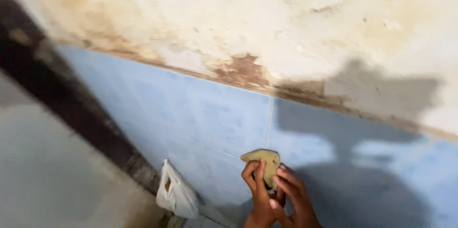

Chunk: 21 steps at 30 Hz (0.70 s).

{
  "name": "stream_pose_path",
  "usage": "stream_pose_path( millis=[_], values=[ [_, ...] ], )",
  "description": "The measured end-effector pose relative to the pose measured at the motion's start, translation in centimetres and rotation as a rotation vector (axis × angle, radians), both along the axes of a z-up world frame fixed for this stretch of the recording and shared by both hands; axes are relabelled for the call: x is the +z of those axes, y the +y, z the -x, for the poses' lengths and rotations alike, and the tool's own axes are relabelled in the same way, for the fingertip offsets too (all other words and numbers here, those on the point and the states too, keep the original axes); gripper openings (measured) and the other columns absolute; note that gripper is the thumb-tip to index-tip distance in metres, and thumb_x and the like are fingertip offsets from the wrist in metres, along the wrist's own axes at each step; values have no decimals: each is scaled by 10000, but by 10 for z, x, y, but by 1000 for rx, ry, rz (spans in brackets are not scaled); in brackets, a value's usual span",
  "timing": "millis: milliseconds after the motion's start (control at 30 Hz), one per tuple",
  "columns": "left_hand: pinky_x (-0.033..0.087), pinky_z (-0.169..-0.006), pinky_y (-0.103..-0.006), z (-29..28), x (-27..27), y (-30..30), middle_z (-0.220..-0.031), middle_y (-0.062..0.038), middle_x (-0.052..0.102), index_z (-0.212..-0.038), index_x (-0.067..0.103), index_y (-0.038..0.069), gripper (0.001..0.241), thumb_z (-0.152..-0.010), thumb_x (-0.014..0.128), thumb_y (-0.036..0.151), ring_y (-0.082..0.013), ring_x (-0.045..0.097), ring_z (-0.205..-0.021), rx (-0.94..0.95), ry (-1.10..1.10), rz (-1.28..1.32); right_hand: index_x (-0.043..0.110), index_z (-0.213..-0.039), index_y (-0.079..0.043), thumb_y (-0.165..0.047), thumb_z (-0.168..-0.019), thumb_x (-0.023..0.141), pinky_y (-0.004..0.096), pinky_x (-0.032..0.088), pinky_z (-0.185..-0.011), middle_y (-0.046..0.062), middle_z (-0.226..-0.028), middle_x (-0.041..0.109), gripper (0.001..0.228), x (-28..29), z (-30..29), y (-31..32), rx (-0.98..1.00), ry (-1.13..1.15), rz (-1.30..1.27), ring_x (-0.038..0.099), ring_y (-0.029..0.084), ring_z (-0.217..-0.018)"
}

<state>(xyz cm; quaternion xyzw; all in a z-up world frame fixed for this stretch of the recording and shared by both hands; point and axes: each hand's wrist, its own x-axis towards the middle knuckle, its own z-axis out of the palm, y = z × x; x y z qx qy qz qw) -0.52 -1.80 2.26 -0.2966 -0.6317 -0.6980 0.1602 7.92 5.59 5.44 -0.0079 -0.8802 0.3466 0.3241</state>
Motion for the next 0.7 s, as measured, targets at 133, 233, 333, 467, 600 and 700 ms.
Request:
stream_pose_path(
  millis=[133,233,333,467,600,700],
  values=[
    [430,-1030,-476,20,23,-28,-1350,-215,327,-1507,377,-19,732,-928,776,184,-407,419,-1250,-153,262,78,456,-1463,-12,-212,-935,682,519,351,-1177,203,-1554,353,607,7,1,-39,-232,-11,-43,358,389,-1474],
    [459,-1066,-457,38,28,-51,-1424,-247,316,-1525,371,-33,694,-971,751,141,-442,365,-1311,-526,247,77,418,-1485,-4,-249,-936,655,487,374,-1144,200,-1583,314,646,9,12,-68,-510,-32,8,352,393,-1466],
    [439,-1141,-474,52,33,-58,-1505,-195,424,-1480,471,16,549,-985,705,66,-408,443,-1369,-620,351,107,387,-1519,3,-245,-949,632,440,388,-1138,206,-1601,290,668,8,20,-91,-718,65,-62,349,378,-1472],
    [410,-1144,-483,54,48,-56,-1519,-173,439,-1465,500,18,559,-959,733,65,-368,478,-1363,-874,391,82,334,-1554,5,-57,-962,626,380,422,-1131,190,-1571,395,663,12,19,-102,-781,352,367,442,266,-1424],
    [448,-1227,-445,43,57,-47,-1550,-127,438,-1488,516,53,523,-992,680,28,-346,458,-1483,-1199,342,-29,376,-1509,6,77,-944,612,367,453,-1136,179,-1449,511,616,19,-3,-101,-855,451,376,514,236,-1359],
    [445,-1248,-443,33,61,-30,-1542,-116,450,-1437,529,49,493,-960,650,5,-348,460,-1496,-1345,305,-123,383,-1496,14,78,-950,647,372,437,-1172,174,-1438,503,610,30,-18,-93,-953,535,320,513,231,-1368]
  ],
)
